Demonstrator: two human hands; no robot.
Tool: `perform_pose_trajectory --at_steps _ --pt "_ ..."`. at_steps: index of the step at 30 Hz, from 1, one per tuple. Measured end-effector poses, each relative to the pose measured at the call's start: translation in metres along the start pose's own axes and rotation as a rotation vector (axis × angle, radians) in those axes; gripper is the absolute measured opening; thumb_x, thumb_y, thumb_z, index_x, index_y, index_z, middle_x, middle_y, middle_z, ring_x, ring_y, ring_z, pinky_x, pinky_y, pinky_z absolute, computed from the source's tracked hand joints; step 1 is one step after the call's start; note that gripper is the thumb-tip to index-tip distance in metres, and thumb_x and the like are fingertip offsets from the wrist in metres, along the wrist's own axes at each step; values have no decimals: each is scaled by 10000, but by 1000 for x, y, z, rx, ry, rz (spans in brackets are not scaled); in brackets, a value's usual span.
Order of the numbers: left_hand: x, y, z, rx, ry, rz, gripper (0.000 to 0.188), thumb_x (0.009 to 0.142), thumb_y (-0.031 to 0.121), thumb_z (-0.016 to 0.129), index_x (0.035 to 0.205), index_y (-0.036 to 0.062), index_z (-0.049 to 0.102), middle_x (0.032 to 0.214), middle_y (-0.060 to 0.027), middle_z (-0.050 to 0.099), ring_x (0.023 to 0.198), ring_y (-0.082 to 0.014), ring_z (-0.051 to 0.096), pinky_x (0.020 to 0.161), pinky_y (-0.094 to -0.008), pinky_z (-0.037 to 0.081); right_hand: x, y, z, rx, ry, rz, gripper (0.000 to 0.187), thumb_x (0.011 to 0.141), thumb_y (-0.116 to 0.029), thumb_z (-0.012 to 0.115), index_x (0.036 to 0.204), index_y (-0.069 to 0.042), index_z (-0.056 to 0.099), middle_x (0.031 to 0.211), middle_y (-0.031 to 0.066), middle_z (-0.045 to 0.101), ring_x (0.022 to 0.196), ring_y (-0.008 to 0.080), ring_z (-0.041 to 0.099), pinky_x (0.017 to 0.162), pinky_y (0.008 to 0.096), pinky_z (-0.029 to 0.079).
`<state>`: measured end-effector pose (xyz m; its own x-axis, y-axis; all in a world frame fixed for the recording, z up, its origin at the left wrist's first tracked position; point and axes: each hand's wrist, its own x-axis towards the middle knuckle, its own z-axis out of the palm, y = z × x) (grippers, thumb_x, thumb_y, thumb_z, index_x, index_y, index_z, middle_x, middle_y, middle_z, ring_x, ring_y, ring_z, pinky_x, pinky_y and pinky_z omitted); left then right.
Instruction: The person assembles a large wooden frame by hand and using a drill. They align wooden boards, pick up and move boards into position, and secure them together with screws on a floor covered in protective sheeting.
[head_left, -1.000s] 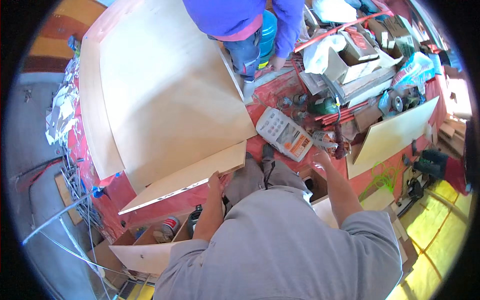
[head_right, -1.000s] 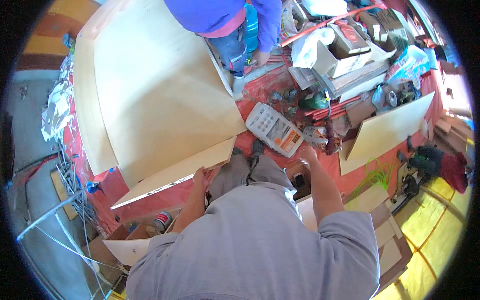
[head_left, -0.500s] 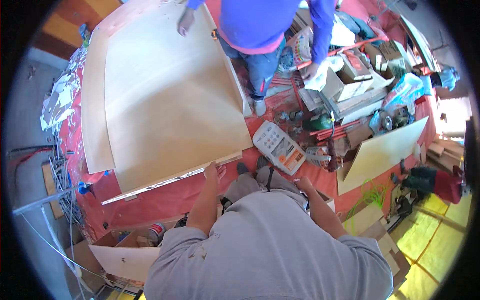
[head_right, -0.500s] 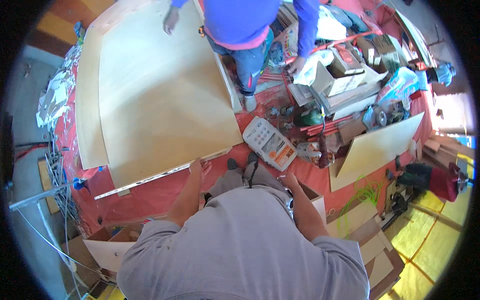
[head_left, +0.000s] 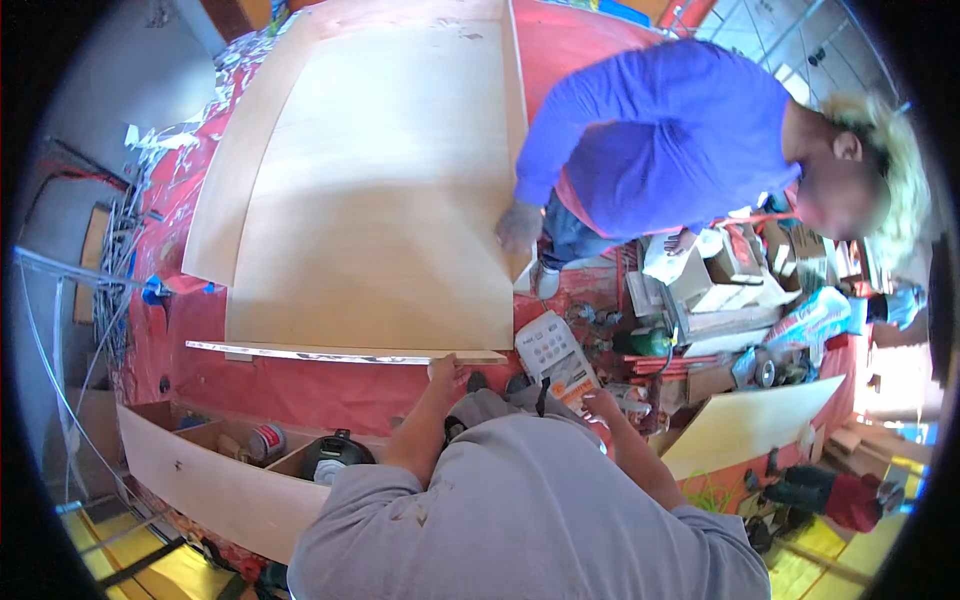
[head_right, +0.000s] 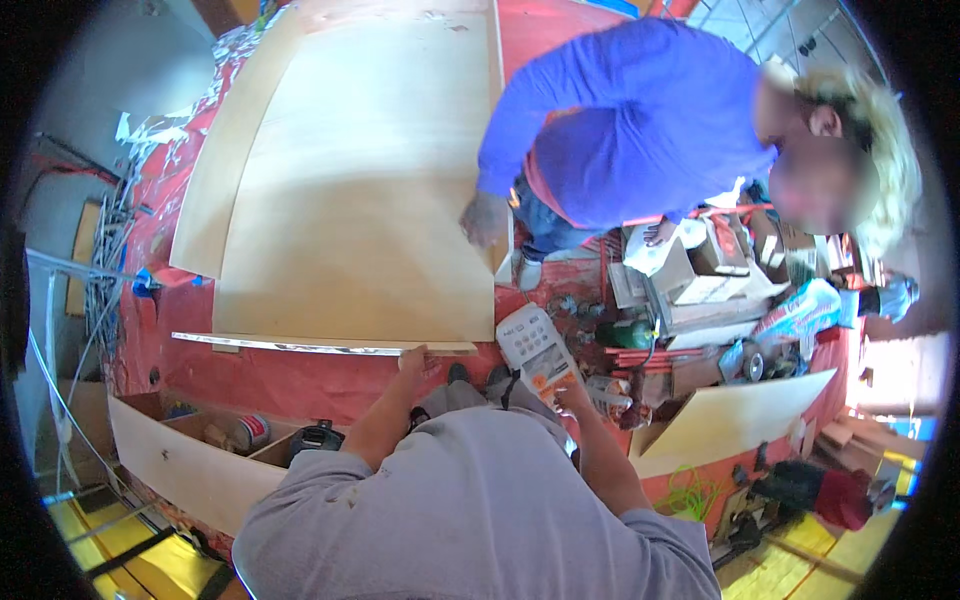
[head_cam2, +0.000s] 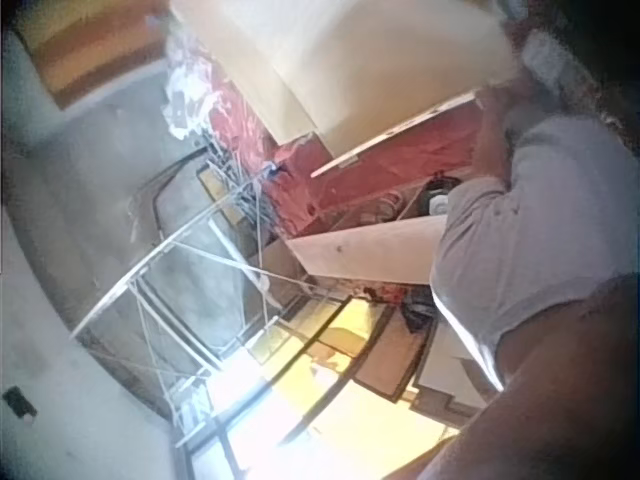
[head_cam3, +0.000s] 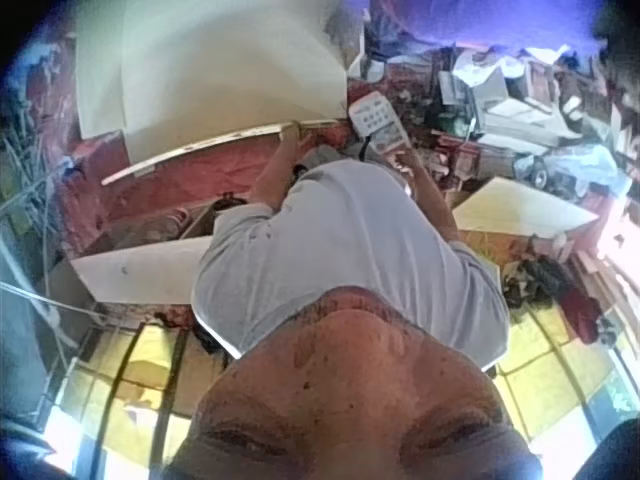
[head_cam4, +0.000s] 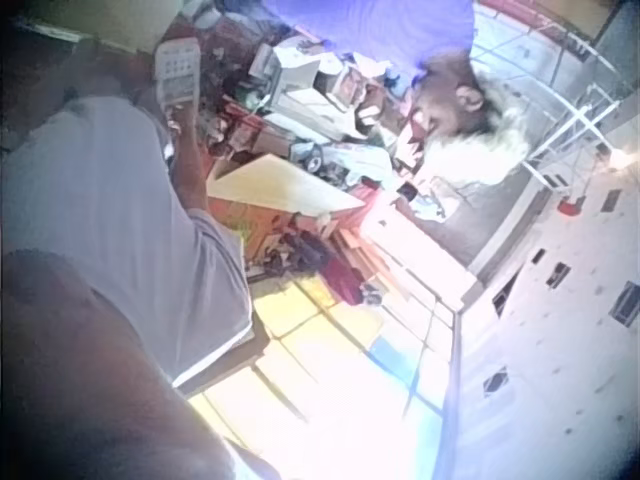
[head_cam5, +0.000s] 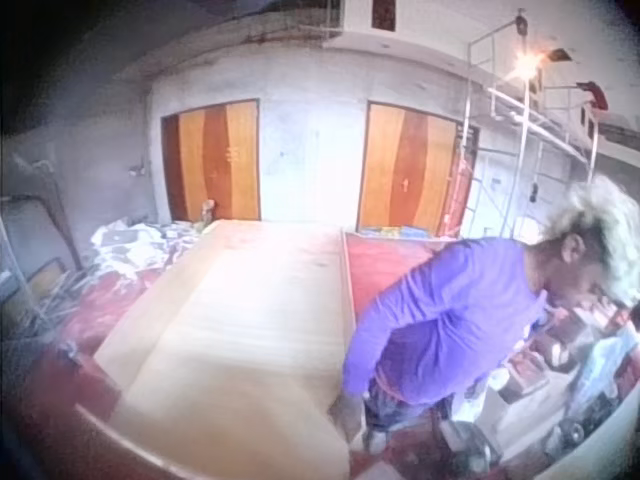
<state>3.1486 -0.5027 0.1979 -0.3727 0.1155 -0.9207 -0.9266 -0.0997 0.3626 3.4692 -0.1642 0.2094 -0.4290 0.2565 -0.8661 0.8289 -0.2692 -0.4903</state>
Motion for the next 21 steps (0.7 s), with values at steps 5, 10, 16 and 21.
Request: perform_pose_trajectory --at_steps 5,10,16,21 --pt "-37 -10 32 87 -39 35 261 976 237 621 1139 50 541 881 -125 639 802 -317 694 678 -476 598 2 -26 2 -711 -65 -486 219 947 -164 625 1107 -37 704 775 100 696 611 181 676 520 337 545" --pt "-23 -17 5 55 1 20 270 977 263 628 1136 57 555 854 -114 643 768 -304 699 646 -454 599 -13 -104 70 -862 -46 -270 330 894 -312 621 1125 -101 724 1116 188 708 1066 366 675 899 459 546" --pt "-28 -26 8 103 -48 48 242 968 265 644 1100 72 582 834 -87 631 682 -265 691 566 -408 582 -16 -134 103 -1022 -50 -505 369 900 -316 603 1171 -89 709 1055 205 721 968 385 693 880 477 546" --pt "-15 -33 5 134 -89 51 297 1004 325 604 1071 35 604 897 -99 692 803 -269 722 625 -451 586 -12 -162 114 -1097 -64 -574 373 903 -311 605 1191 -99 711 1043 183 741 923 374 722 846 460 571"
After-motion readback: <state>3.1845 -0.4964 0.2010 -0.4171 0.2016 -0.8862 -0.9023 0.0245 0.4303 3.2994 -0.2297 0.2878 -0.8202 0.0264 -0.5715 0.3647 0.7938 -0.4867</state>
